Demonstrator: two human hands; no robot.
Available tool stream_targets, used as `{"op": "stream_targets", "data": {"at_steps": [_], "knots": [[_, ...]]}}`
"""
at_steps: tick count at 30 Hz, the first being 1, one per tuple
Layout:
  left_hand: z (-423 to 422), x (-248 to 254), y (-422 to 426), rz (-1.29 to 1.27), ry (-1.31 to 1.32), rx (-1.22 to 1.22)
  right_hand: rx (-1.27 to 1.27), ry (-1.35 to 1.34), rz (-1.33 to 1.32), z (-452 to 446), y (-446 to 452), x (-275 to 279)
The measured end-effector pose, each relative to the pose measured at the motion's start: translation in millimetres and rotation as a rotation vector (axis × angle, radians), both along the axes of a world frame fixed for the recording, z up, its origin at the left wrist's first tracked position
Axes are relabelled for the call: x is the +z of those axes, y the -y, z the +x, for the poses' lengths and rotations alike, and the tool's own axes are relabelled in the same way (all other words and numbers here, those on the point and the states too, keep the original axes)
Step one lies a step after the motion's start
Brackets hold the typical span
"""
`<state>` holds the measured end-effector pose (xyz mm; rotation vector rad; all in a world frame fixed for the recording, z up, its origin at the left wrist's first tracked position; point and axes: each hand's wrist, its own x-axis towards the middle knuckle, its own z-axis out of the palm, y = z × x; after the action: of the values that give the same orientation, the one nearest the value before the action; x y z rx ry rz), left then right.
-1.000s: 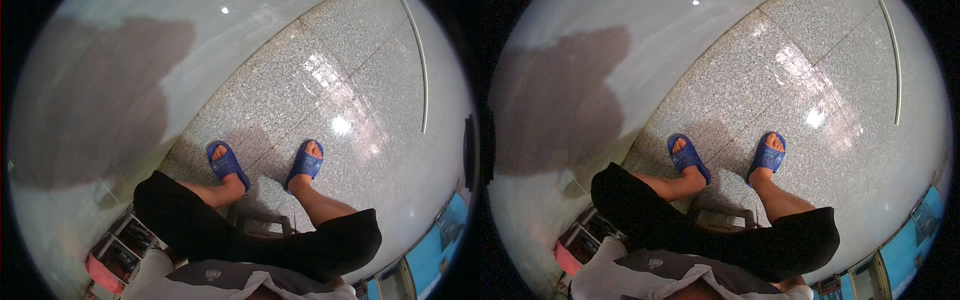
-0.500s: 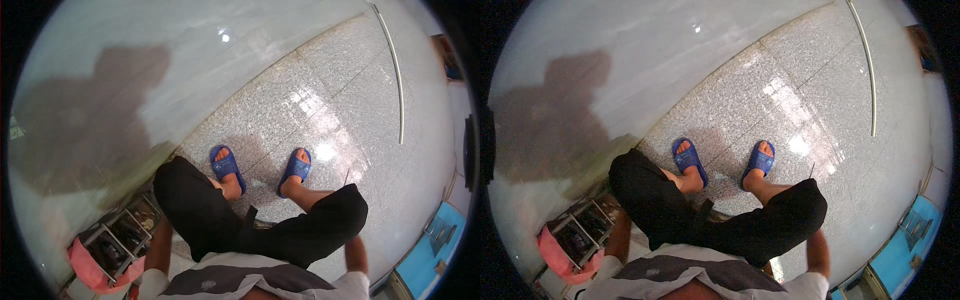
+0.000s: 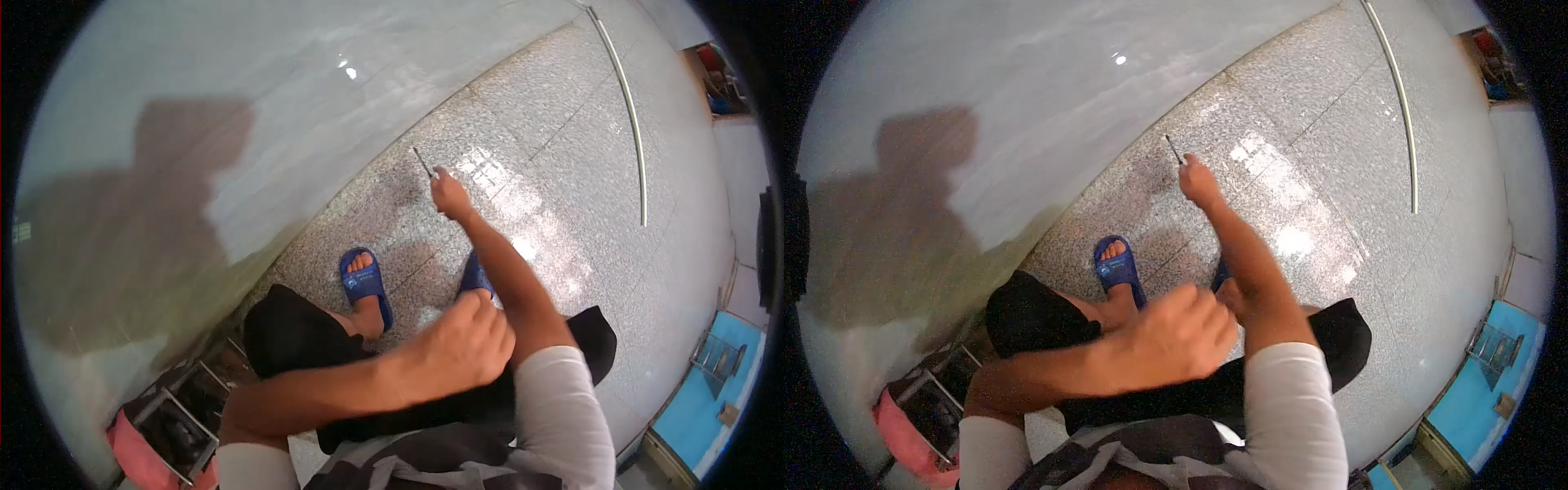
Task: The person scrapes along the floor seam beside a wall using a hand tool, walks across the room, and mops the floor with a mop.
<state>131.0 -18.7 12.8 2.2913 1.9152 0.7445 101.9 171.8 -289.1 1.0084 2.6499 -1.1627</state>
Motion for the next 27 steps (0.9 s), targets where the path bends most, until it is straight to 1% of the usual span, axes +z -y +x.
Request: {"op": "stream_targets", "data": {"at_steps": [1, 2, 3, 5, 6, 7, 8, 9, 11, 12, 13, 14, 15, 16, 17, 19, 21, 22, 23, 24, 25, 27], "knots": [[8.3, -9.7, 7.4, 0.034, -0.021, -0.040, -0.016, -0.130, 0.004, -4.3, 7.4, -49.5], [12.1, -9.0, 19.6, -0.093, 0.103, -0.059, -0.052, -0.081, 0.046, -11.4, 21.4, -46.2], [11.0, -10.9, 29.3, -0.199, 0.168, -0.108, -0.090, -0.032, 0.087, -17.0, 36.9, -42.3], [-5.5, 1.1, 30.4, -0.228, 0.112, -0.074, 0.129, 0.145, 0.137, -16.6, 67.1, -30.7], [-8.6, 1.0, 31.9, -0.242, 0.137, -0.081, 0.309, 0.205, 0.158, -9.0, 89.4, -29.2], [-11.9, 1.5, 31.1, -0.195, 0.103, -0.035, 0.490, 0.257, 0.185, -1.5, 108.0, -26.1], [-17.7, 1.5, 27.6, -0.131, 0.047, 0.017, 0.570, 0.173, 0.204, 9.4, 126.7, -27.5], [-19.3, 3.3, 27.5, -0.126, 0.041, 0.017, 0.648, 0.087, 0.222, 17.7, 139.9, -31.9], [-19.4, 6.6, 30.7, -0.195, 0.112, -0.049, 0.602, 0.070, 0.242, 14.2, 128.9, -41.1], [-19.7, 6.4, 33.3, -0.191, 0.100, -0.070, 0.563, 0.059, 0.250, 16.7, 122.5, -48.1], [-18.9, 7.5, 37.1, -0.203, 0.112, -0.069, 0.416, 0.076, 0.257, 11.7, 102.2, -51.0], [-17.0, 9.5, 41.2, -0.222, 0.156, -0.069, 0.331, 0.128, 0.322, 4.2, 76.9, -56.4], [-17.5, 14.5, 41.6, -0.235, 0.197, -0.068, 0.242, 0.089, 0.391, -1.6, 52.0, -56.4], [-34.6, 33.4, 27.3, -0.264, 0.106, -0.090, 0.163, 0.099, 0.380, -9.2, 31.3, -43.9], [-35.9, 35.1, 25.1, -0.262, 0.108, -0.093, 0.027, 0.138, 0.350, -16.9, 19.7, -31.6], [-34.2, 37.8, 25.6, -0.327, 0.071, -0.134, -0.047, 0.091, 0.322, -22.0, 13.6, -38.5], [-28.6, 39.9, 32.9, -0.304, 0.036, -0.124, 0.125, 0.191, 0.304, -23.2, 39.8, -47.0], [-27.4, 40.6, 35.2, -0.284, 0.003, -0.115, 0.170, 0.223, 0.244, -21.7, 61.3, -33.1], [-28.3, 40.7, 34.2, -0.283, 0.002, -0.117, 0.334, 0.319, 0.229, -16.0, 75.7, -48.1], [-29.5, 40.9, 33.2, -0.280, -0.002, -0.126, 0.520, 0.195, 0.224, -8.1, 86.7, -42.4], [-29.9, 41.2, 32.4, -0.280, -0.004, -0.138, 0.516, 0.193, 0.221, -5.0, 96.8, -37.1], [-30.7, 41.9, 31.5, -0.285, -0.008, -0.138, 0.708, 0.265, 0.179, -4.2, 109.8, -27.4]]}}
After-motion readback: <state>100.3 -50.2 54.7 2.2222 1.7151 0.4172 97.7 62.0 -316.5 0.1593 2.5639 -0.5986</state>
